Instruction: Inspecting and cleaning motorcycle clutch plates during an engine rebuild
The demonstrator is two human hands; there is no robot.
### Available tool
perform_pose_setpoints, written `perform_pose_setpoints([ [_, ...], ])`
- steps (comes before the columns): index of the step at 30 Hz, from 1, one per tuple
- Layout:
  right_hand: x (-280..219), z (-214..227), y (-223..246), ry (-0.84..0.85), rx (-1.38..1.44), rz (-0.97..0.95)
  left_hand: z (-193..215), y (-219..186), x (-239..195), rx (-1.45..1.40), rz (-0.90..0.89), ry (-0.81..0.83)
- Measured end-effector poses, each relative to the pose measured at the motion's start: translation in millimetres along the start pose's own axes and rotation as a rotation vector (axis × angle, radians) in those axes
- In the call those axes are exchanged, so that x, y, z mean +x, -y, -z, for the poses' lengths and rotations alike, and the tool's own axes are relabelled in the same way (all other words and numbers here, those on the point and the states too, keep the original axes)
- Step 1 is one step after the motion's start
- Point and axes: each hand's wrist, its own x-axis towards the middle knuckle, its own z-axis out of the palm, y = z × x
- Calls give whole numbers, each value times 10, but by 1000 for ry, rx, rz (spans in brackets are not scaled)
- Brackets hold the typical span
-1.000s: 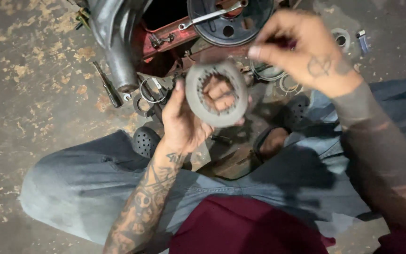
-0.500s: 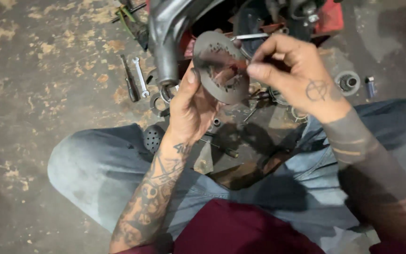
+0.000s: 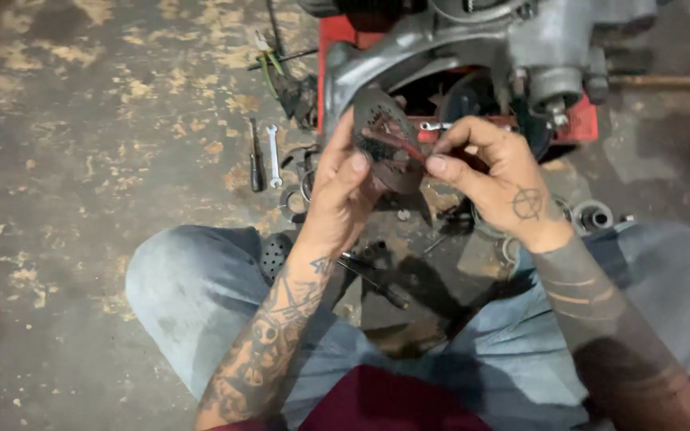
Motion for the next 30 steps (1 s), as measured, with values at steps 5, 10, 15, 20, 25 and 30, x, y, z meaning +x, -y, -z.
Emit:
perform_pose_setpoints([
  [5, 169, -22, -268, -70, -51, -49, 155, 98, 41, -9, -76, -44],
  [10, 295, -112, -427, -29, -7, -77, 408, 208, 42, 24, -146, -132],
  [15, 340, -259, -316, 35, 87, -77, 234, -37, -24, 99, -153, -224],
  [20, 503, -270, -387, 27, 23, -74, 167, -158, -52, 119, -187, -289],
  [25, 550, -346, -445, 42, 111, -109, 230, -230, -34, 157, -227, -318],
  [30, 521, -439, -369, 85, 132, -105, 330, -108, -22, 182, -205, -337],
])
